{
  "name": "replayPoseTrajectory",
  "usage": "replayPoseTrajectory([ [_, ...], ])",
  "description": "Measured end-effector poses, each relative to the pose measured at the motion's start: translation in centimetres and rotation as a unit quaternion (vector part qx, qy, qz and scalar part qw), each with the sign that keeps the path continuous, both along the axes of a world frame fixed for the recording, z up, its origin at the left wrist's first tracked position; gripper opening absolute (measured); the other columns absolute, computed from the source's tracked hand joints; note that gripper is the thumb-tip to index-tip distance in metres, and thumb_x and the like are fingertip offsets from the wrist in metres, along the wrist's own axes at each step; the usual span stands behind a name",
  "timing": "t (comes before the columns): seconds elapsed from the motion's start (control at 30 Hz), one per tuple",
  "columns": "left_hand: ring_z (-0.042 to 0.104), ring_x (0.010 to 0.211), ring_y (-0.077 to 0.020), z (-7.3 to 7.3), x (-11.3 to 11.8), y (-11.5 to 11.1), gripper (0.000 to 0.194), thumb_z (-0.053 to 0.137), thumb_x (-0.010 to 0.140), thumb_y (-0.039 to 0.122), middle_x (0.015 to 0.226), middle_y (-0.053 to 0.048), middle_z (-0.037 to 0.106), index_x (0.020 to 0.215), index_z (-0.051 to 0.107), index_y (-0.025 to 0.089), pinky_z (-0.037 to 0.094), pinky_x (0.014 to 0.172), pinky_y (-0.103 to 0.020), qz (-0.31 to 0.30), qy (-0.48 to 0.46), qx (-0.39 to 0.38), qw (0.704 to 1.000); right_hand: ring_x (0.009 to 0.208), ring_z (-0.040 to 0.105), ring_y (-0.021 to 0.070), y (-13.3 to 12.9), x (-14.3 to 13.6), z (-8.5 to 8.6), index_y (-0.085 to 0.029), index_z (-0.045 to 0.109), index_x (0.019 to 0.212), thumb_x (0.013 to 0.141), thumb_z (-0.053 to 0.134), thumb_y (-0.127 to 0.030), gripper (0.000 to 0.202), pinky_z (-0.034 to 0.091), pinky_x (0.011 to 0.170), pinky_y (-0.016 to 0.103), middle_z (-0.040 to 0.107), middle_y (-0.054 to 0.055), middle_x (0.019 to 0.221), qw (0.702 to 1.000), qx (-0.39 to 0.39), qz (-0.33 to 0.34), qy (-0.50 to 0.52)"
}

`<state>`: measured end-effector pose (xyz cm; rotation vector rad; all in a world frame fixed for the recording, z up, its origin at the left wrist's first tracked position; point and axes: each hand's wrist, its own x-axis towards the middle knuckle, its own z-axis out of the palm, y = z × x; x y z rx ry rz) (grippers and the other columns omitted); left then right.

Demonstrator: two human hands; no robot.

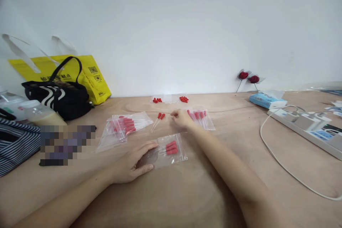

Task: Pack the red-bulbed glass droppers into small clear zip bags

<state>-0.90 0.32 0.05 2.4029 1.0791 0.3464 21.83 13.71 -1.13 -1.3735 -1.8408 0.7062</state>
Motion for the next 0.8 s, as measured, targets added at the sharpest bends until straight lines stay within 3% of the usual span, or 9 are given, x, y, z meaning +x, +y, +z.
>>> replayPoseTrajectory([
  [0.1, 0.037, 0.122, -0.0238, 0.0, 0.0, -0.1, 0.05, 0.051, 0.08, 0.035, 0.134, -0.006, 0.04, 0.127, 0.036, 0.024, 0.032, 0.102, -0.042, 0.001, -0.003, 0.003, 1.0, 0.077, 0.057, 0.0145, 2.4, -2.9, -0.6, -0.015, 0.067, 0.081, 0.069, 0.057, -0.016, 0.015, 0.041, 0.075, 0.025, 0.066, 0.005, 0.086, 1.0, 0.0, 0.013, -0.001],
  [0.23, 0.038, 0.122, -0.0238, 0.0, 0.0, -0.2, 0.05, 0.052, 0.079, 0.034, 0.133, -0.007, 0.041, 0.126, 0.038, 0.023, 0.032, 0.101, -0.042, -0.004, -0.007, 0.006, 1.0, 0.067, 0.056, 0.014, 4.1, -4.7, -1.7, -0.015, 0.066, 0.067, 0.073, 0.058, -0.025, 0.014, 0.041, 0.067, 0.024, 0.064, 0.002, 0.067, 0.999, -0.029, 0.04, -0.002],
  [0.37, 0.038, 0.122, -0.0234, 0.0, 0.1, -0.1, 0.05, 0.052, 0.079, 0.033, 0.133, -0.008, 0.041, 0.125, 0.039, 0.021, 0.032, 0.102, -0.041, -0.009, -0.003, 0.004, 1.0, 0.057, 0.052, 0.0128, 4.3, -4.3, -1.9, -0.016, 0.059, 0.056, 0.068, 0.063, -0.027, 0.017, 0.04, 0.059, 0.025, 0.057, 0.0, 0.053, 0.998, -0.053, 0.034, 0.019],
  [0.5, 0.037, 0.123, -0.0237, 0.1, 0.1, 0.0, 0.049, 0.052, 0.079, 0.034, 0.134, -0.009, 0.04, 0.125, 0.039, 0.021, 0.031, 0.102, -0.042, -0.008, 0.006, 0.002, 1.0, 0.051, 0.049, 0.0095, 2.6, -2.5, -0.9, -0.016, 0.055, 0.061, 0.067, 0.065, -0.034, 0.022, 0.04, 0.054, 0.023, 0.054, -0.003, 0.052, 0.993, -0.067, 0.061, 0.074],
  [0.63, 0.036, 0.123, -0.0234, 0.1, 0.1, 0.0, 0.051, 0.051, 0.08, 0.035, 0.135, -0.009, 0.039, 0.127, 0.036, 0.02, 0.031, 0.103, -0.041, -0.008, 0.015, -0.005, 1.0, 0.056, 0.054, 0.0084, -1.1, 1.2, -0.4, -0.018, 0.051, 0.074, 0.068, 0.06, -0.048, 0.032, 0.045, 0.058, 0.023, 0.059, -0.003, 0.064, 0.983, -0.054, 0.077, 0.158],
  [0.7, 0.036, 0.123, -0.0233, 0.0, 0.1, 0.1, 0.052, 0.051, 0.08, 0.035, 0.135, -0.008, 0.039, 0.128, 0.035, 0.02, 0.031, 0.102, -0.04, -0.005, 0.017, -0.006, 1.0, 0.057, 0.056, 0.0092, -3.2, 3.7, -0.8, -0.019, 0.05, 0.075, 0.066, 0.063, -0.05, 0.035, 0.046, 0.059, 0.023, 0.059, -0.003, 0.062, 0.958, -0.039, 0.064, 0.278],
  [0.8, 0.037, 0.122, -0.0236, -0.1, -0.1, 0.1, 0.052, 0.05, 0.08, 0.037, 0.134, -0.007, 0.04, 0.128, 0.034, 0.022, 0.032, 0.102, -0.04, -0.002, 0.016, -0.005, 1.0, 0.054, 0.055, 0.0079, -5.9, 7.3, -1.8, -0.02, 0.05, 0.072, 0.063, 0.068, -0.048, 0.035, 0.045, 0.056, 0.022, 0.059, -0.004, 0.062, 0.925, -0.035, 0.001, 0.379],
])
